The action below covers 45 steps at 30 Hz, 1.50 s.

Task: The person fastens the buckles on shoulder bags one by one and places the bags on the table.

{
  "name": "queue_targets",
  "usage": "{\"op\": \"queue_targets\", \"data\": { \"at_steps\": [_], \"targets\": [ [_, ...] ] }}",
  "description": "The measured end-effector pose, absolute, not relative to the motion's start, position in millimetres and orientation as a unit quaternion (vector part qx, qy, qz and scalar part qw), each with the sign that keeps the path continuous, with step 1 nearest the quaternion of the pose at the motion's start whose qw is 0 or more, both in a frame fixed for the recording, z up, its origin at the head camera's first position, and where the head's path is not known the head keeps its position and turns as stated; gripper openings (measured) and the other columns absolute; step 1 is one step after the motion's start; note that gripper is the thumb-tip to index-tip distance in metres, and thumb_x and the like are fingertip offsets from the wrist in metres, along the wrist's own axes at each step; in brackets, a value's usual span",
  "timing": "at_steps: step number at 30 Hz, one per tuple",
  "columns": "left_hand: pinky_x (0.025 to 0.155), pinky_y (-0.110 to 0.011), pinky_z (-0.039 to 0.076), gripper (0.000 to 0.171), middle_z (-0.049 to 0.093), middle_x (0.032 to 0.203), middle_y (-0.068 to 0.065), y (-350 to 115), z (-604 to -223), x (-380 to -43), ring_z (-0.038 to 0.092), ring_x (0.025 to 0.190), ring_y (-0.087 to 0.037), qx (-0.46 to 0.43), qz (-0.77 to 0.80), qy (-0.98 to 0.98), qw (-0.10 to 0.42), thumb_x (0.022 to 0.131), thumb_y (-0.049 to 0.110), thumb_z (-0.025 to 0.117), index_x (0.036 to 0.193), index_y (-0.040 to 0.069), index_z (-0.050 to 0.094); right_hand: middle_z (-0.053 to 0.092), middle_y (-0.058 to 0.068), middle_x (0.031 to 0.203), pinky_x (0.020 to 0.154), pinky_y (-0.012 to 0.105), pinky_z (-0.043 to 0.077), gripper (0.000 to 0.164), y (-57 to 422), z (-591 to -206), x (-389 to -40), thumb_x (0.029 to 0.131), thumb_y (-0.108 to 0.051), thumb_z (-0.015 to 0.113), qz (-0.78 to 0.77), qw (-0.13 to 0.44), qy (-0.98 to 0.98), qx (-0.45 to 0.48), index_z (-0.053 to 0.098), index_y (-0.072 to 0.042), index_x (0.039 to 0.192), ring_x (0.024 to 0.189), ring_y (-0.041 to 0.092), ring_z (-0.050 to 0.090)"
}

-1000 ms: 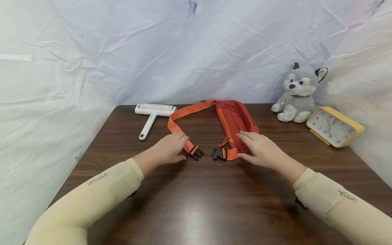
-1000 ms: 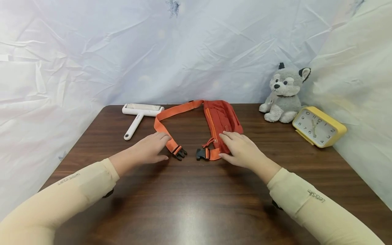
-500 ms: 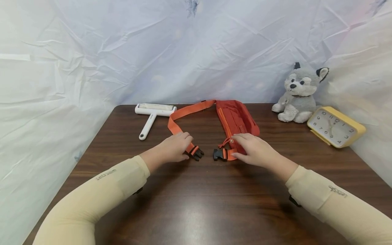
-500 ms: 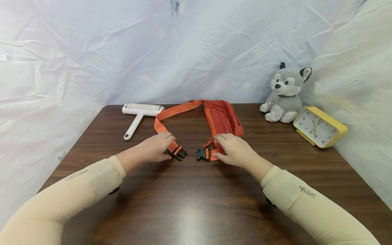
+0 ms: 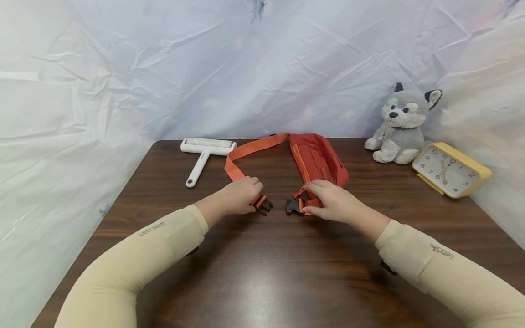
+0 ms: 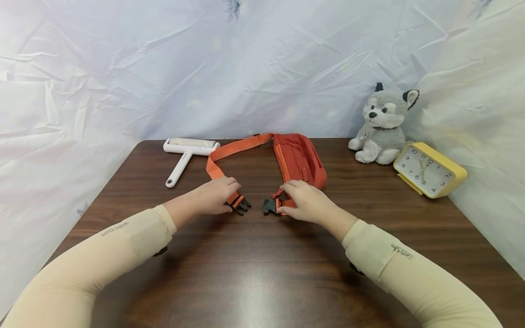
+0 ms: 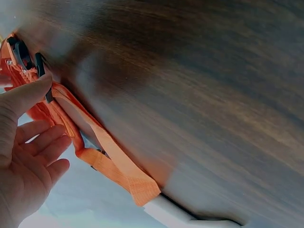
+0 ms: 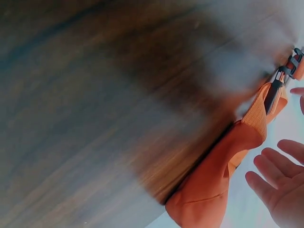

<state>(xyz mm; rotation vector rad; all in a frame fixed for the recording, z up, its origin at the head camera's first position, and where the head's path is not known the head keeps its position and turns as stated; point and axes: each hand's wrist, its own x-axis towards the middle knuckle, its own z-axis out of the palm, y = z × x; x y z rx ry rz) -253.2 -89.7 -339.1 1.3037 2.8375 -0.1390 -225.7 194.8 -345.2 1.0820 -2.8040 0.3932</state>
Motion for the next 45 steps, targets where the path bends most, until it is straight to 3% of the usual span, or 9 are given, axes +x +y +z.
{"op": "queue_targets", "data": {
  "at_steps": [16,27,45],
  "targets": [
    [0.082,-0.032,0.044,0.048,0.055,0.105,-0.004,-83.1,-343.6,-258.2,0.052,0.095,-0.019,0.407,-0.036,0.912,0.046,0.078,0.025,0.078,0.116,0.006,0.057,0.056,0.013,0.116,0.089,0.043,0.044,0.058,181.6,-350.0,-229.7,0.079,-0.034,0.076,0.142,0.019,-0.924,0.354,0.057,0.001,0.121,0.109,0.025,0.052],
    [0.088,-0.033,0.043,0.057,0.055,0.115,-0.007,-77.7,-343.2,-260.4,0.051,0.104,-0.02,0.399,-0.029,0.912,0.091,0.077,0.021,0.078,0.125,0.005,0.053,0.057,0.011,0.111,0.084,0.039,0.046,0.054,178.6,-353.6,-231.4,0.077,-0.031,0.078,0.143,0.01,-0.919,0.367,0.06,0.001,0.117,0.101,0.021,0.054],
    [0.077,-0.029,0.044,0.048,0.054,0.111,-0.004,-75.4,-342.7,-262.8,0.051,0.088,-0.015,0.391,0.019,0.909,0.145,0.079,0.004,0.069,0.125,0.006,0.054,0.059,0.008,0.104,0.081,0.037,0.048,0.05,172.8,-353.1,-233.9,0.075,-0.027,0.08,0.132,0.006,-0.918,0.374,0.062,0.001,0.114,0.093,0.019,0.057]
  ]
}}
